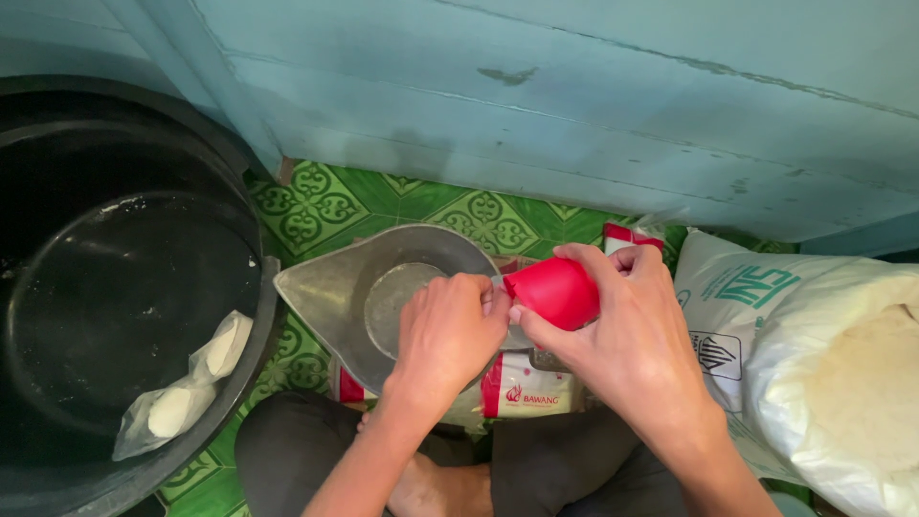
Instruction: Scooping flour from a large sack into smaller plastic bags using a red cup.
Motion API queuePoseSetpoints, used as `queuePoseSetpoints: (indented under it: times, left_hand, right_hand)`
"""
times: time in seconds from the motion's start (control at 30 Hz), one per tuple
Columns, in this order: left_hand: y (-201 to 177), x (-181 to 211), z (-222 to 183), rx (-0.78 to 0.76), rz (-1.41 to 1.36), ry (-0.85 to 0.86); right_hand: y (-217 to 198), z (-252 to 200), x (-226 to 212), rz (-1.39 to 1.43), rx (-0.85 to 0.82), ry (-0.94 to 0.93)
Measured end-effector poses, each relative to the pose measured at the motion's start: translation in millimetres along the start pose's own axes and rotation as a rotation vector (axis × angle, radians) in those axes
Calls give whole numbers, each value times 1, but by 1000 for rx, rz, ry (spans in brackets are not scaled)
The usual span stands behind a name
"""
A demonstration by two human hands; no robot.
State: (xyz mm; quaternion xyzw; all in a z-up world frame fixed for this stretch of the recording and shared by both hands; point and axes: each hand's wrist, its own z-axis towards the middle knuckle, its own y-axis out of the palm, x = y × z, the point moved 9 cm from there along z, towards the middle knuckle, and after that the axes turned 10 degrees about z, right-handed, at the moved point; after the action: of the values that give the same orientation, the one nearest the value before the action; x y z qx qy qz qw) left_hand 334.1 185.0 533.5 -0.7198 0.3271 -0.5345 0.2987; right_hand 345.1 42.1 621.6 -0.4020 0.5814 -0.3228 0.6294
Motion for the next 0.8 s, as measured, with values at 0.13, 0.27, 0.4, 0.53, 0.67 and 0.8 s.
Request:
queuePoseSetpoints:
  times: [0.13,0.27,0.4,0.53,0.67,0.8]
  left_hand:
    - [0,-1,0,-3,-1,6]
    - [-2,-1,-1,-1,-3,4]
    - [-2,-1,-2,-3,-1,4]
    - [-2,0,-2,-5,5,13]
    - [-1,0,-2,-19,2,5]
    - [0,-1,-1,-36,5,-7]
  right_hand:
    - [-1,-1,-3,4,-7,-9]
    - [-2,-1,-7,3,6,-35]
    - [-4,-2,-8,-9,20,-31]
    - [-4,-2,-8,-1,7,-29]
    - [-6,-3,-10,-3,29,-60]
    - [-6,-3,-11,-12,50,-77]
